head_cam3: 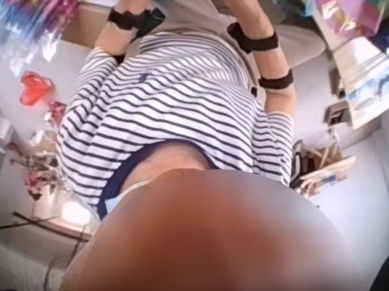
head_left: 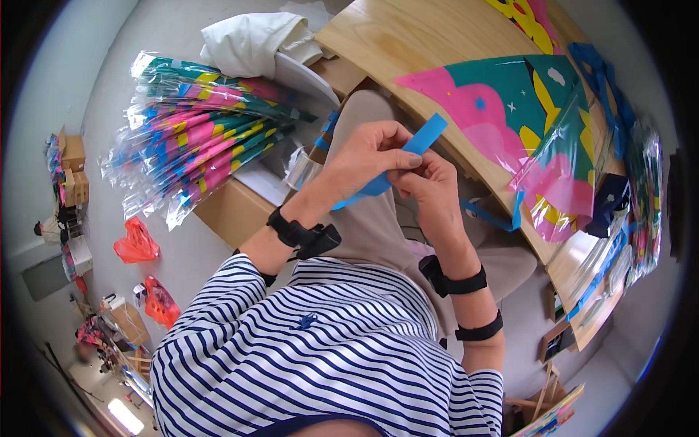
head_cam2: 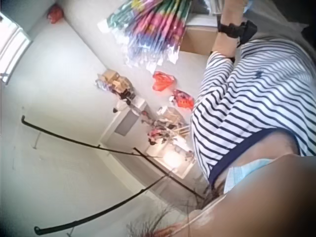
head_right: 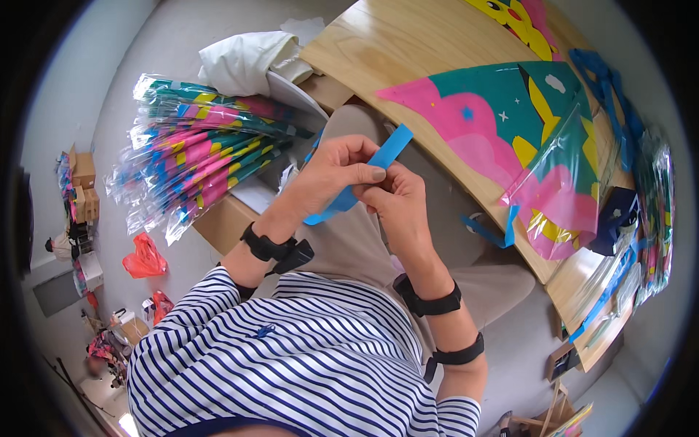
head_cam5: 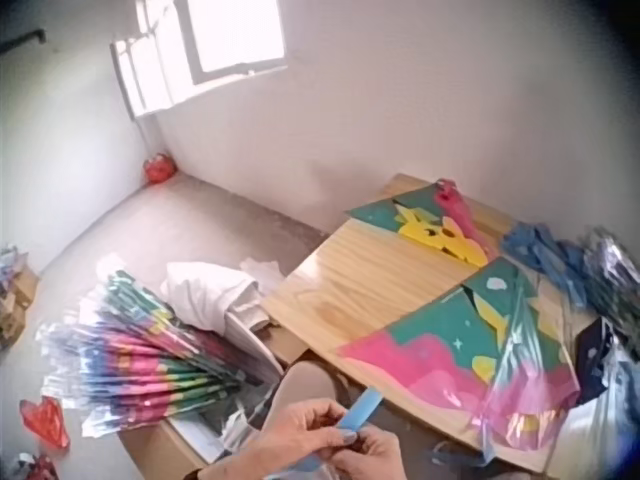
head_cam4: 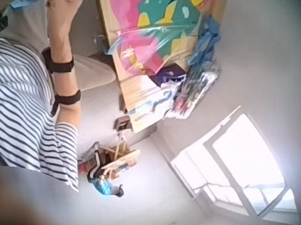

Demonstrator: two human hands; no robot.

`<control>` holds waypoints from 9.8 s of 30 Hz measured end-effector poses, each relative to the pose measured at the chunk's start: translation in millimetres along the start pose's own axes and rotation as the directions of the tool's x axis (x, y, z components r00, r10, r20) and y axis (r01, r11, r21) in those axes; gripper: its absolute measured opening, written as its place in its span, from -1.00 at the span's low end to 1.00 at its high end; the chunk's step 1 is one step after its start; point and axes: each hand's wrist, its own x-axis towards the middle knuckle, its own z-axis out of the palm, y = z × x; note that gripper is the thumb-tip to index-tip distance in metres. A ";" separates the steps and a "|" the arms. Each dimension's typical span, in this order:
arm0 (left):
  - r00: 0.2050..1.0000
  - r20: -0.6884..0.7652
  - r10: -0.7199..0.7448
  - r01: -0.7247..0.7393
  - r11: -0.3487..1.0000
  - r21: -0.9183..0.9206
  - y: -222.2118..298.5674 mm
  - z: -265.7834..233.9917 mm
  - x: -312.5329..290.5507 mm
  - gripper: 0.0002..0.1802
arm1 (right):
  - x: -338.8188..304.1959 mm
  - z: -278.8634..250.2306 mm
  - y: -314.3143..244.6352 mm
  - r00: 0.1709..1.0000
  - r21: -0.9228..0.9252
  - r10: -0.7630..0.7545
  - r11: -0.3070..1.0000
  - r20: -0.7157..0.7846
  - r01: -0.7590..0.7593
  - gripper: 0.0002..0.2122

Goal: Taping the edges and plastic components of a character-themed kite.

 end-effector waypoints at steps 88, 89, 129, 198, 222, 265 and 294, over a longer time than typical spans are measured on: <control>0.726 0.357 0.588 -0.423 -0.029 0.906 -32.6 -53.0 106.6 -0.60 | 98.4 -32.5 36.8 0.809 -0.995 -0.581 -0.075 0.094 0.062 -0.41; 0.726 0.358 0.587 -0.423 -0.029 0.906 -32.6 -52.7 106.5 -0.60 | 98.1 -32.2 36.7 0.806 -0.995 -0.583 -0.071 0.098 0.069 -0.41; 0.806 0.232 0.545 -0.198 -0.121 0.973 -44.4 -34.5 102.6 -0.49 | 108.7 -45.1 31.4 0.797 -0.998 -0.602 -0.003 0.058 0.070 -0.49; 0.854 0.211 0.475 -0.117 -0.221 0.968 -42.4 -48.3 92.0 -0.48 | 15.4 -221.6 -33.2 0.450 -0.758 -0.677 0.653 -0.583 0.000 -0.52; 0.913 0.187 0.363 -0.132 -0.171 0.976 -30.2 -30.5 89.1 -0.36 | -131.4 -439.6 -112.7 0.293 -0.049 -0.101 0.982 -0.951 0.180 -0.68; 0.905 0.210 0.370 -0.156 -0.170 0.973 -30.7 -33.7 89.9 -0.38 | -121.7 -427.9 -34.6 0.265 0.169 -0.025 0.710 -0.964 0.683 -0.69; 0.847 0.224 0.483 -0.118 -0.240 0.964 -42.0 -37.9 90.2 -0.47 | 18.4 -230.6 -103.8 0.884 -0.718 -0.441 0.665 -0.156 0.206 -0.95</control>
